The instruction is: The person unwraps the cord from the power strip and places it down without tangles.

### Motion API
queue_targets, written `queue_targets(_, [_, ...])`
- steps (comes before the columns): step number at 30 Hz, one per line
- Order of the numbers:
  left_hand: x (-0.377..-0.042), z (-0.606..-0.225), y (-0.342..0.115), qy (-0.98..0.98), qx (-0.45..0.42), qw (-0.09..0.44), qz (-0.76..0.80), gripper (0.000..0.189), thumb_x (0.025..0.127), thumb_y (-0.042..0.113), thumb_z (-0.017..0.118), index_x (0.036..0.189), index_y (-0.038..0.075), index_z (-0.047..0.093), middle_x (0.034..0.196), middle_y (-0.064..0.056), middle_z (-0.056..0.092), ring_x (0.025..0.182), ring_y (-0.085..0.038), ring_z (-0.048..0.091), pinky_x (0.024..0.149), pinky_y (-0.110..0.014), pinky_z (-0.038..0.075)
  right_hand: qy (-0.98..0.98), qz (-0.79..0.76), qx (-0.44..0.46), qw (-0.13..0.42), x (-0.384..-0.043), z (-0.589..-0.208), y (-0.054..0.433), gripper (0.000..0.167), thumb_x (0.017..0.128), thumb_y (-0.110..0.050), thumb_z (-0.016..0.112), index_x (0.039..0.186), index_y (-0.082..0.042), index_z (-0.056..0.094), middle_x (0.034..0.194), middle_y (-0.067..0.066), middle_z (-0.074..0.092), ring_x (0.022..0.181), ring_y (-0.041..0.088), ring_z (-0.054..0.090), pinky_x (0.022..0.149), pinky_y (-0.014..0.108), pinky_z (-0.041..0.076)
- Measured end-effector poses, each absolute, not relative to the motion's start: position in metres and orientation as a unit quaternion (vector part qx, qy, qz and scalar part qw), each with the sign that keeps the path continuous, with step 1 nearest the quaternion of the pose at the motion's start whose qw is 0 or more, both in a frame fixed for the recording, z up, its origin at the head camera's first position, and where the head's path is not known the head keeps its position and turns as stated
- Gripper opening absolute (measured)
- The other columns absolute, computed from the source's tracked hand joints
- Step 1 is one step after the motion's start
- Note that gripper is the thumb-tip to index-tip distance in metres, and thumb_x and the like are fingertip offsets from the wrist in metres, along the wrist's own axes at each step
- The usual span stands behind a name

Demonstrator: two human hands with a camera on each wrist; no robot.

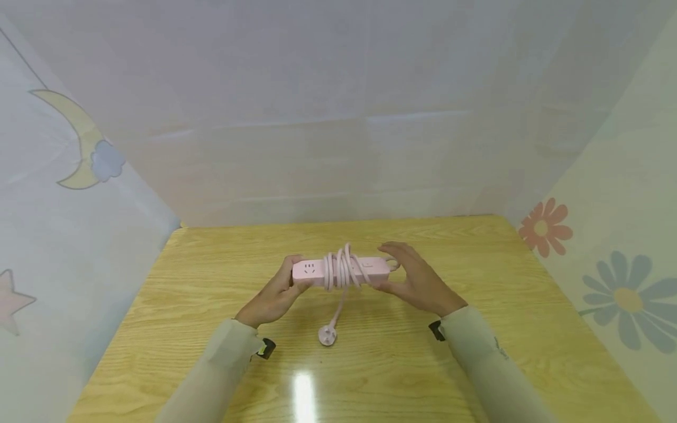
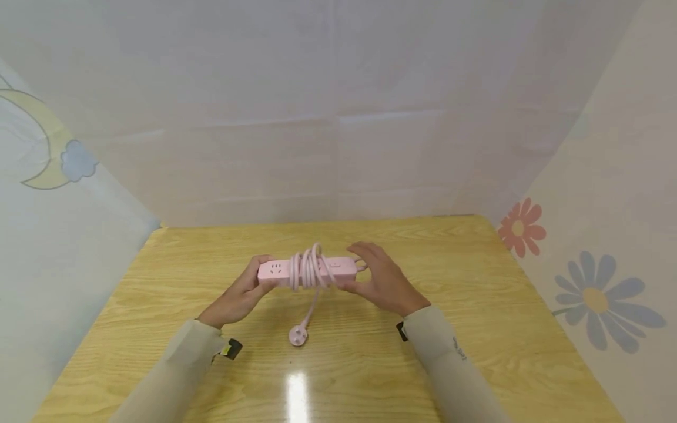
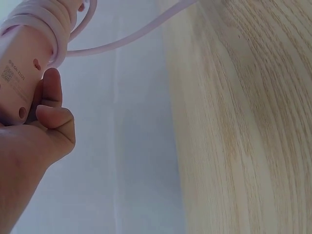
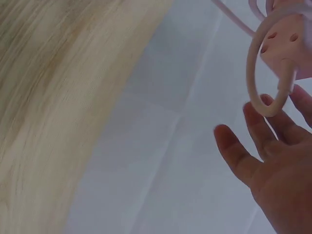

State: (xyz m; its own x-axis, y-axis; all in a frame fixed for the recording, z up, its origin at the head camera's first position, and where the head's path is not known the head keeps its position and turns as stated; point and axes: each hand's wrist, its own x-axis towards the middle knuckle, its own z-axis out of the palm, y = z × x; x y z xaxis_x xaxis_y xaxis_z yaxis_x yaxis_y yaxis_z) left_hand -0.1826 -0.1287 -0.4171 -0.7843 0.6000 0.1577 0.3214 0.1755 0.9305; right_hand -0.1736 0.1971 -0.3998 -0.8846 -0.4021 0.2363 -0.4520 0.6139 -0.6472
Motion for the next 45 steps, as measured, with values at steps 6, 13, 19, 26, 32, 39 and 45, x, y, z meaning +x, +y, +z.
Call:
queue_targets(6, [-0.182,-0.416,-0.128,0.756,0.308,0.116,0.566,0.042,0.108,0.011,0.043,0.143,-0.002,0.025,0.132,-0.020,0.049,0.117,-0.028,0.053,0.098,-0.033,0.046,-0.880,0.417,0.224,-0.023,-0.186,-0.403,0.196,0.074,0.089,-0.044,0.076,0.148,-0.013,0.045,0.148,0.007,0.047,0.124,0.032,0.052,0.098,0.054,0.044])
queue_targets(13, [-0.181,-0.416,-0.126,0.759,0.313,0.107,0.560,0.043,0.107,0.011,0.045,0.143,-0.002,0.026,0.130,-0.019,0.049,0.113,-0.026,0.053,0.096,-0.041,0.047,-0.846,0.476,0.237,-0.048,-0.192,-0.407,0.195,0.064,0.086,-0.027,0.082,0.140,-0.006,0.055,0.129,0.011,0.062,0.104,0.025,0.062,0.085,0.042,0.053])
queue_targets(19, [-0.180,-0.415,-0.127,0.758,0.321,0.101,0.559,0.042,0.107,0.009,0.045,0.142,-0.004,0.026,0.130,-0.019,0.050,0.112,-0.025,0.053,0.094,-0.040,0.048,-0.825,0.506,0.238,-0.082,-0.193,-0.408,0.196,0.065,0.087,-0.022,0.081,0.140,0.002,0.052,0.122,0.016,0.063,0.099,0.024,0.065,0.078,0.032,0.056])
queue_targets(26, [-0.179,-0.415,-0.127,0.758,0.324,0.101,0.557,0.040,0.106,0.008,0.046,0.140,-0.002,0.028,0.124,-0.017,0.050,0.102,-0.023,0.051,0.085,-0.034,0.047,-0.815,0.518,0.242,-0.097,-0.192,-0.409,0.198,0.065,0.088,-0.018,0.079,0.141,0.006,0.050,0.116,0.019,0.065,0.093,0.023,0.066,0.073,0.032,0.057])
queue_targets(32, [-0.178,-0.415,-0.127,0.768,0.328,0.088,0.542,0.043,0.105,0.011,0.051,0.140,0.000,0.030,0.116,-0.012,0.051,0.092,-0.020,0.048,0.078,-0.030,0.046,-0.827,0.498,0.243,-0.094,-0.189,-0.406,0.197,0.060,0.086,-0.021,0.081,0.137,0.001,0.057,0.116,0.012,0.066,0.092,0.022,0.063,0.074,0.032,0.055])
queue_targets(39, [-0.178,-0.417,-0.128,0.772,0.328,0.088,0.538,0.044,0.104,0.012,0.053,0.140,0.001,0.031,0.112,-0.009,0.049,0.088,-0.021,0.045,0.074,-0.028,0.042,-0.826,0.499,0.249,-0.085,-0.185,-0.406,0.196,0.050,0.087,-0.018,0.080,0.131,-0.004,0.062,0.114,0.009,0.066,0.093,0.023,0.064,0.075,0.033,0.055])
queue_targets(45, [-0.177,-0.417,-0.128,0.774,0.323,0.092,0.537,0.046,0.103,0.010,0.056,0.141,0.003,0.032,0.109,-0.008,0.048,0.086,-0.021,0.044,0.072,-0.027,0.040,-0.829,0.495,0.251,-0.077,-0.182,-0.407,0.196,0.046,0.088,-0.016,0.079,0.129,-0.004,0.062,0.113,0.009,0.067,0.093,0.023,0.065,0.076,0.032,0.055])
